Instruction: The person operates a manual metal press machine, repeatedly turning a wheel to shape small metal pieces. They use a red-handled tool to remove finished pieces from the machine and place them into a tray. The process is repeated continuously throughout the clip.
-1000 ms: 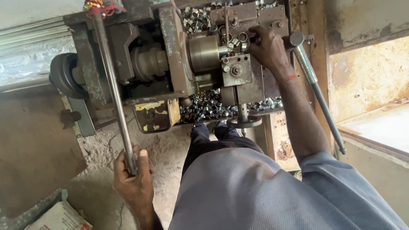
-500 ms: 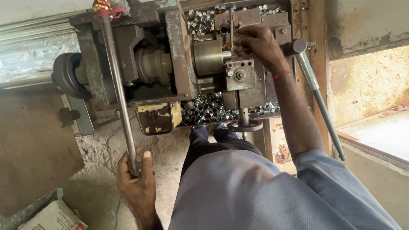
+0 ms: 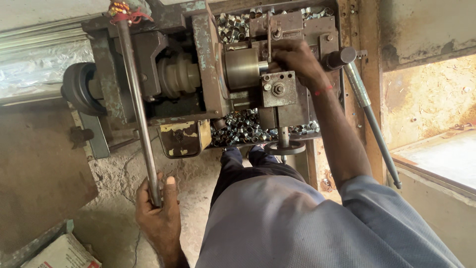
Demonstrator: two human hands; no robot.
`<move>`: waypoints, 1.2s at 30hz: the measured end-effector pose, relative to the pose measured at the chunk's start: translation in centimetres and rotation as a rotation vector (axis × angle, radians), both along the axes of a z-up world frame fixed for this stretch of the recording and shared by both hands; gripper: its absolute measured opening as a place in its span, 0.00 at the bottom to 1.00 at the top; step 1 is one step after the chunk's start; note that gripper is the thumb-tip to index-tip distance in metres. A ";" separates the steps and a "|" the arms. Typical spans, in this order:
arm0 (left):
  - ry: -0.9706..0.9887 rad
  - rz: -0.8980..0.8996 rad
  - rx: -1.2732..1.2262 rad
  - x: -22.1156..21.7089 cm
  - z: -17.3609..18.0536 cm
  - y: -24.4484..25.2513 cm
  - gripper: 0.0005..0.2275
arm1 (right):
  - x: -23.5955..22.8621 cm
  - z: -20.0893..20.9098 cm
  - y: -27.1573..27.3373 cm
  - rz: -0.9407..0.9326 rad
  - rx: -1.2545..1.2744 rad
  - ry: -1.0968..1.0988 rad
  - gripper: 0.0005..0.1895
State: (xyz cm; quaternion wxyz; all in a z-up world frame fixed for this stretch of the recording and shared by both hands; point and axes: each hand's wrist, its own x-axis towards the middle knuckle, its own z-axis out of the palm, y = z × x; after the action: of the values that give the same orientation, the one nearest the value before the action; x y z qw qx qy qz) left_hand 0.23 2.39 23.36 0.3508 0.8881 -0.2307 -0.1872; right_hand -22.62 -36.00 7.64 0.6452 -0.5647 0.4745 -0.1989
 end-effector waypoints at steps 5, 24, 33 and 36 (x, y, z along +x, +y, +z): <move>0.106 0.015 -0.112 0.1 -0.1 -0.2 0.15 | -4.6 -0.3 5.9 -0.413 -0.279 -0.137 0.09; 0.343 -0.102 0.216 7.8 -7.2 4.6 0.24 | -18.3 -23.9 19.5 -0.500 0.037 0.335 0.16; 0.384 -0.057 0.322 13.5 -13.1 7.7 0.23 | -18.4 -28.2 13.0 -0.530 -0.362 0.849 0.15; 0.377 -0.025 0.302 12.5 -13.4 8.1 0.22 | -20.2 -28.6 11.1 -0.424 -0.298 0.934 0.17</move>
State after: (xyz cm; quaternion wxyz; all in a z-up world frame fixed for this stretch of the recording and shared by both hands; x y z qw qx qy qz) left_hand 12.77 10.50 10.00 0.2483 0.8769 -0.1416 -0.3865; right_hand -42.84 -24.89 -20.92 0.2239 -0.5704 0.7815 -0.1177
